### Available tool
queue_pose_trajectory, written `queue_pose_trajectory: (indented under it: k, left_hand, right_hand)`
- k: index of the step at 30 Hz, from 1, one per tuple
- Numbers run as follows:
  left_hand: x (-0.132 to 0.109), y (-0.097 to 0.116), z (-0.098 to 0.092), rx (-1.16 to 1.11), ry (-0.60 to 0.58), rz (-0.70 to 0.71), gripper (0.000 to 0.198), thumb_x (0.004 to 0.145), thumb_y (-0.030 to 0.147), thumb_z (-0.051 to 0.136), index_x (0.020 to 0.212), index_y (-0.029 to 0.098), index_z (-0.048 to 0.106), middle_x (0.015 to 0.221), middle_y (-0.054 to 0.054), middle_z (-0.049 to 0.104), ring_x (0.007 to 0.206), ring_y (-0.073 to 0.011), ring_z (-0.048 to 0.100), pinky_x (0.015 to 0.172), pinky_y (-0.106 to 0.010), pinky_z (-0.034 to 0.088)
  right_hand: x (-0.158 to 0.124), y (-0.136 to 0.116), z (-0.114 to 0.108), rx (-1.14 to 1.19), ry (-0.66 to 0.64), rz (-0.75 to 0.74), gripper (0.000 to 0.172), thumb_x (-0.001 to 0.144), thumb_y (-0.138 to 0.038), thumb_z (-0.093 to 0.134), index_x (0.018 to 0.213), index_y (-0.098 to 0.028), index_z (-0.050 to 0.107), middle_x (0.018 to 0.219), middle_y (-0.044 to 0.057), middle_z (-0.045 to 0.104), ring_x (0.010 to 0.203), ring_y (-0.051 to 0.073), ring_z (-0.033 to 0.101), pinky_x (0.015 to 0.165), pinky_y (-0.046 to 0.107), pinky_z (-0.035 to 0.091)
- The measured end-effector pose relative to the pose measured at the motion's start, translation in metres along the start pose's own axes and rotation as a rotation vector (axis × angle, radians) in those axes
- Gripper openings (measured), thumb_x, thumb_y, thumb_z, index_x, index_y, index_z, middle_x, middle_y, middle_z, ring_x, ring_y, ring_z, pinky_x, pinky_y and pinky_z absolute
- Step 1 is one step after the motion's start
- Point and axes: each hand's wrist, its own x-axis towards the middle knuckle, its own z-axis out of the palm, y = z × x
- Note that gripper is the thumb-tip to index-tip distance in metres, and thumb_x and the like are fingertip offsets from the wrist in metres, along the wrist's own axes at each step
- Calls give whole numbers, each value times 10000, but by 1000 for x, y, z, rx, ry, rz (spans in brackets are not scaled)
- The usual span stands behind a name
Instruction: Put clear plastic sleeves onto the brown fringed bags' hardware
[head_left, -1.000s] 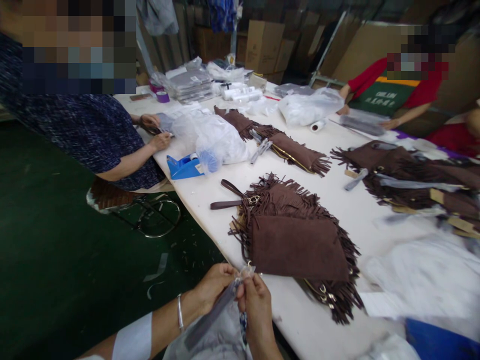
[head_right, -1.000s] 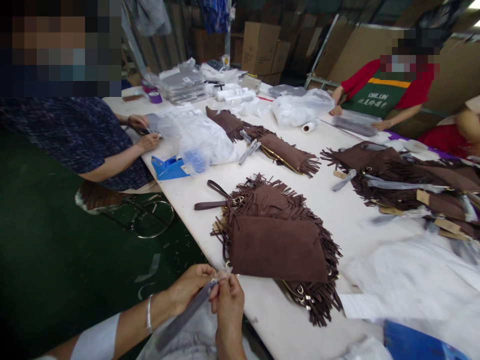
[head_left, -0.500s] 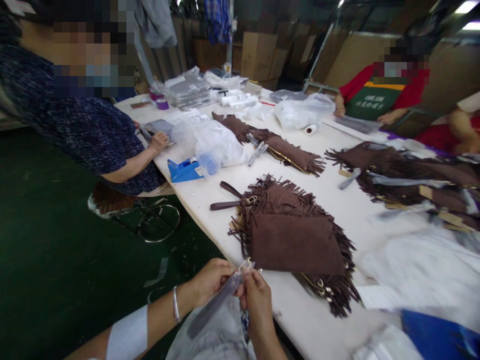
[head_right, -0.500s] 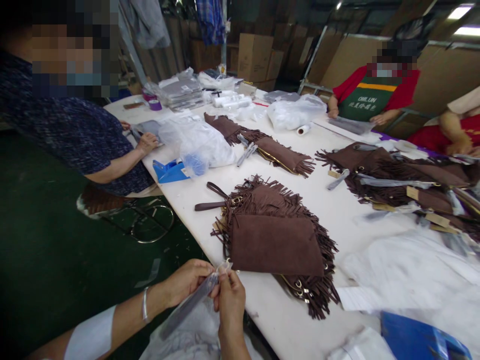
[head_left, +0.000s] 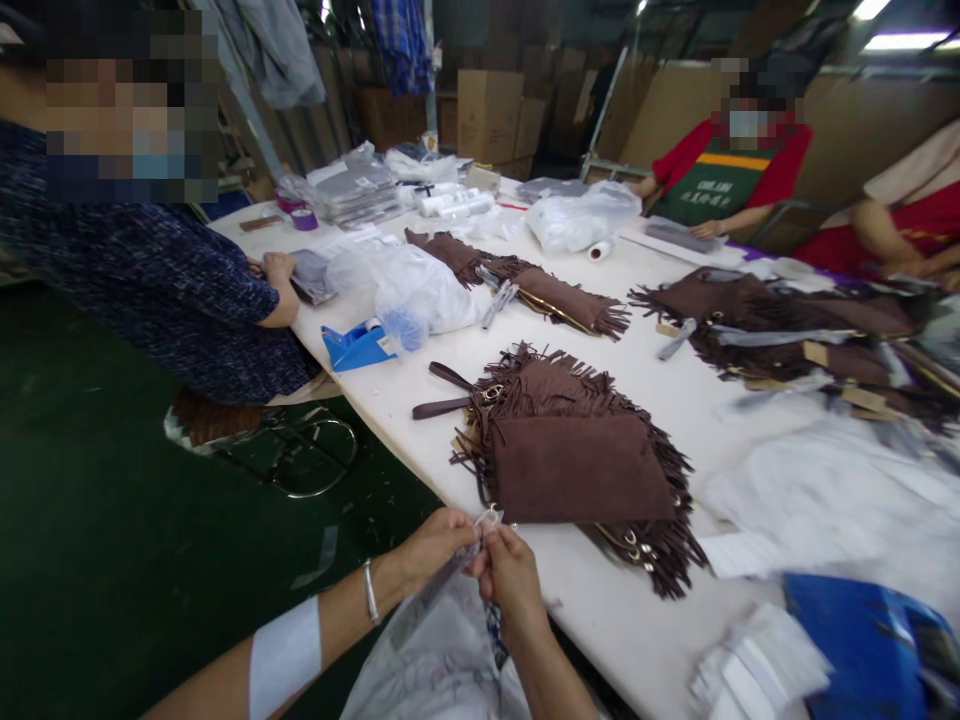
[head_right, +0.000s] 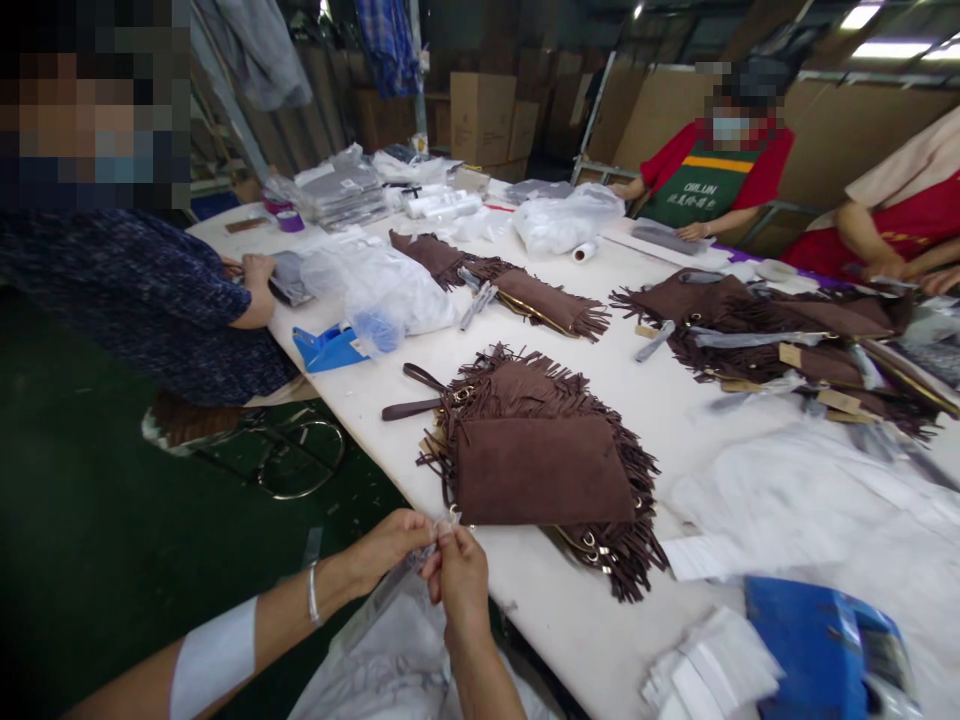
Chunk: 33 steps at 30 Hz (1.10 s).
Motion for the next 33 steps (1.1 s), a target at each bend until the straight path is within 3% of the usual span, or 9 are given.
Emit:
queue_pose_trajectory:
  k: [4, 7, 14, 19, 25, 29, 33]
  left_hand:
    - [6, -8, -7, -66, 117, -55, 303, 731, 360, 635, 573, 102, 636, 529, -68, 605, 479, -136, 525, 533, -250, 392]
    - [9, -13, -11, -91, 182, -79, 216, 677, 296, 680, 638, 86, 648, 550, -50, 604, 468, -113, 505, 521, -231, 381]
    - [5, -17, -8, -284, 160, -95, 261, 704, 328, 727, 744, 87, 634, 617, -68, 626, 518, -161, 582, 538, -263, 444]
    - [4, -23, -6, -296, 168, -64, 291, 762, 366, 708, 738, 89, 621, 640, -96, 643, 531, -179, 608, 518, -261, 453]
    - [4, -25, -5, -289, 105, -66, 326, 796, 421, 651, 752, 100, 624, 584, -85, 625, 404, -178, 562, 414, -267, 424]
    - [3, -25, -3, -299, 92, -72, 303, 797, 392, 654, 751, 94, 639, 597, -79, 624, 410, -171, 559, 407, -266, 438]
    - [5, -31, -7, -306, 156, -98, 254, 783, 347, 674, 775, 94, 657, 609, -66, 621, 445, -163, 556, 413, -258, 439]
  right_hand:
    - [-12, -8, -10, -65, -85, 5, 490, 797, -643, 487, 775, -159, 564, 413, -28, 554, 243, 50, 324, 291, 158, 202]
    - [-22, -5, -15, -114, -46, -38, 518, 804, -637, 479, 926, -144, 582, 426, -35, 554, 253, 62, 342, 294, 159, 204]
    - [-29, 11, -7, -217, 76, -119, 483, 867, -535, 447, 1094, -126, 568, 459, -47, 544, 294, 80, 385, 322, 170, 282]
    - [-30, 18, -6, -250, 112, -158, 465, 887, -518, 445, 1138, -146, 569, 489, -48, 549, 318, 87, 409, 328, 172, 306]
    - [-30, 19, 0, -260, 122, -153, 502, 892, -526, 423, 1156, -127, 576, 491, -39, 555, 320, 95, 423, 329, 181, 321]
    - [-33, 11, 1, -398, 144, -204, 487, 914, -493, 386, 1166, -134, 597, 495, -34, 565, 339, 108, 464, 370, 193, 372]
    - [-38, 6, 0, -614, 163, -265, 453, 933, -434, 366, 1193, -149, 604, 582, 6, 638, 415, 134, 549, 452, 214, 431]
